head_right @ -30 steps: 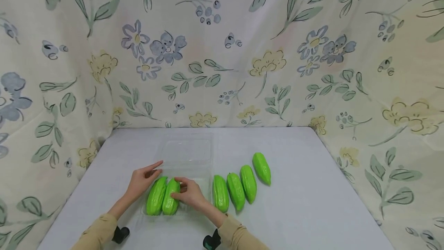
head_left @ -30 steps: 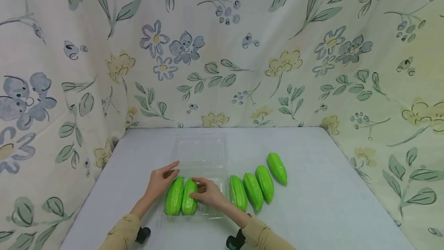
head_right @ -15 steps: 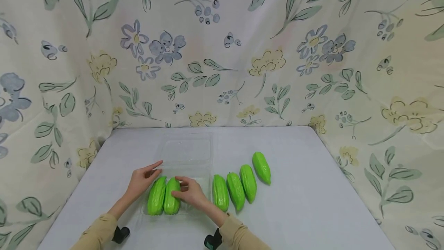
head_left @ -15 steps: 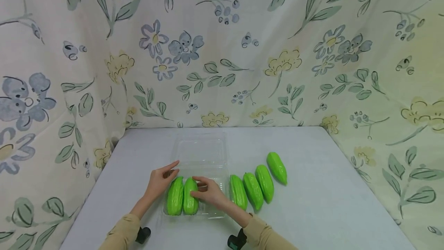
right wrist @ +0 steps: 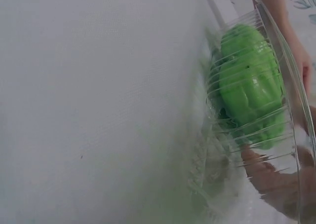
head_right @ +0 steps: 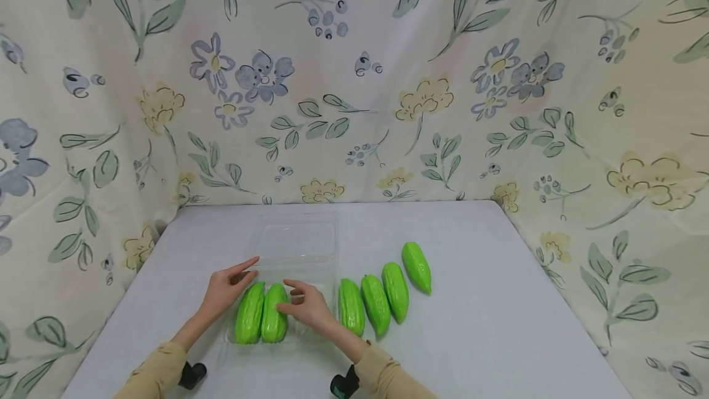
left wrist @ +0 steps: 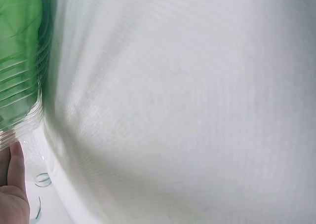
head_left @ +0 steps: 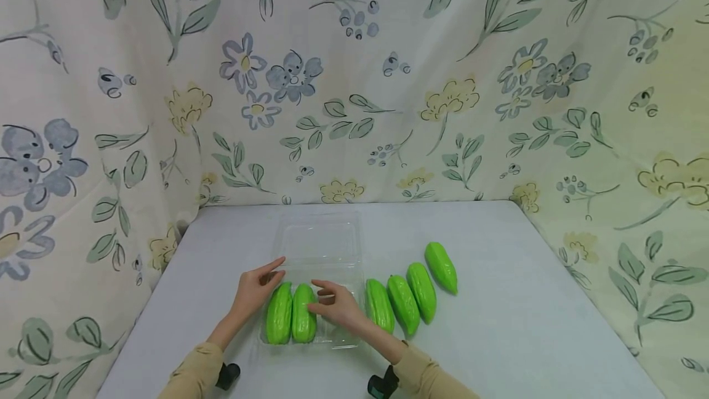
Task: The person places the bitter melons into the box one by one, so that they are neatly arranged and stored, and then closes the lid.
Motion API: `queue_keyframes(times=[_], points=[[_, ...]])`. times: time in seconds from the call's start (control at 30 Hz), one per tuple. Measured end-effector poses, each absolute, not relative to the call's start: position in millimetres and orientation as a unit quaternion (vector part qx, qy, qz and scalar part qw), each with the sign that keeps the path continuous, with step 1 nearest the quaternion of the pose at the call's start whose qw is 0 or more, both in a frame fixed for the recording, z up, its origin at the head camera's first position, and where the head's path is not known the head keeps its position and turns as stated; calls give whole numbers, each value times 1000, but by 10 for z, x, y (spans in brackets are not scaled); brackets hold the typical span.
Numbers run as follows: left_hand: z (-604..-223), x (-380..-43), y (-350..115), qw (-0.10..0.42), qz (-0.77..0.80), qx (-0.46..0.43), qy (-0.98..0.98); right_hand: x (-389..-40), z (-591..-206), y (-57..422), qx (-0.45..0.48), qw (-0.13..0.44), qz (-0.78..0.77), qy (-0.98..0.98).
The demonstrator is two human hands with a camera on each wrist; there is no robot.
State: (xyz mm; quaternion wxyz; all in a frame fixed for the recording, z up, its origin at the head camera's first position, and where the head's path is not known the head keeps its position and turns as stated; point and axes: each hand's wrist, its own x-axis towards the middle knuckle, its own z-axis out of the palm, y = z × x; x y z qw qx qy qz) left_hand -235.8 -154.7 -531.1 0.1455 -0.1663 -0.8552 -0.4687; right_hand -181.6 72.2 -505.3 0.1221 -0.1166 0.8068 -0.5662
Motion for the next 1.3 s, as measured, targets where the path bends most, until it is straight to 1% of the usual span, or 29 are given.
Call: queue_keyframes(times=[0.33,0.63,0.9,1.13,1.3], points=[[-5289,-2351,-1533,145,-468,-155,-858,-1813,-5066,771,-111,121,-560,812],[-5305,-2365,-1537,152,-470,-166,-853,-1795,-5011,788,-112,117,-560,812],[-5291,-2362,-1535,153,-478,-172,-848,-1813,-4860,883,-140,106,-551,816],[-5302,-2377,-1538,148,-479,-171,-848,-1781,-4687,1063,-166,111,-557,807],[-5289,-2348,-1536,144,-468,-165,-856,-1738,-4637,1195,-171,113,-546,812]])
